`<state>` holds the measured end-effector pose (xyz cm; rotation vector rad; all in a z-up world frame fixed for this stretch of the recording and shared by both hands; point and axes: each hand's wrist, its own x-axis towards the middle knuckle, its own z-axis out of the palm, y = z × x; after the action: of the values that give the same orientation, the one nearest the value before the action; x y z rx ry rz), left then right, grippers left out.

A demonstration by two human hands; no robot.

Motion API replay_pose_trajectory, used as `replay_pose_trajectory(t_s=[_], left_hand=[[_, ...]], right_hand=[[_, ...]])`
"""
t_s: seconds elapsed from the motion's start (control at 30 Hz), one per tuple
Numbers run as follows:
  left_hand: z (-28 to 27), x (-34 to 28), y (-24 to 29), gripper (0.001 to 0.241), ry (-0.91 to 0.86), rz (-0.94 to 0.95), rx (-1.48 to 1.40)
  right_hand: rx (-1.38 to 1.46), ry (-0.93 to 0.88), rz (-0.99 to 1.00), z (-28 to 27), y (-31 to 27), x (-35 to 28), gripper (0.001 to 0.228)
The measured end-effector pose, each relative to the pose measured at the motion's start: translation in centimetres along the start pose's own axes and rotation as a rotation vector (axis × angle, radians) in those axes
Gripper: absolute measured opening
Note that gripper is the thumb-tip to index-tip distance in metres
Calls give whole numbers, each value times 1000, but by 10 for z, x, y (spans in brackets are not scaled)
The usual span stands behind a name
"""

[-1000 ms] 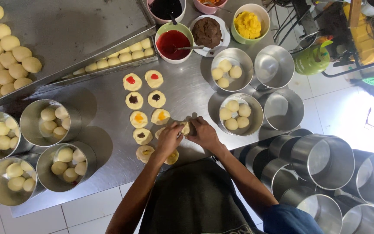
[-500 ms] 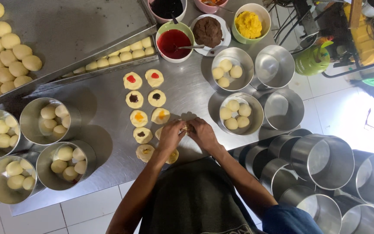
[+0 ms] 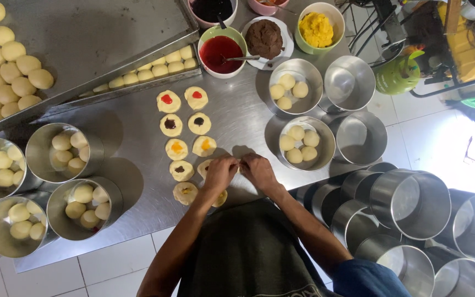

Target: Filling pieces of dough with various toppings and shaping them into balls for baking.

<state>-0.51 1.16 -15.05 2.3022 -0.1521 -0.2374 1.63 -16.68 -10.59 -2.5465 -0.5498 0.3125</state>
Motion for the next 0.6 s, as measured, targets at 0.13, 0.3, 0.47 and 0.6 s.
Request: replay_pose_trajectory(t_s=[0.13,0.3,0.47,0.6], left_hand=[[-4,-8,4,13,36,-55,-77],[-39,-17,44,41,52,-192,-387],[-42,-22,53,34,53,-227,-511],[-41,-26,58,29,143,-214,-515]], right_hand=[[42,1,10,-18,-14,-2,14],[-95,-56,6,-29,-24,-3,28],[-175,-90,52,-13,-15,1,27],[-311,-81,66,-26,-32,3,17]])
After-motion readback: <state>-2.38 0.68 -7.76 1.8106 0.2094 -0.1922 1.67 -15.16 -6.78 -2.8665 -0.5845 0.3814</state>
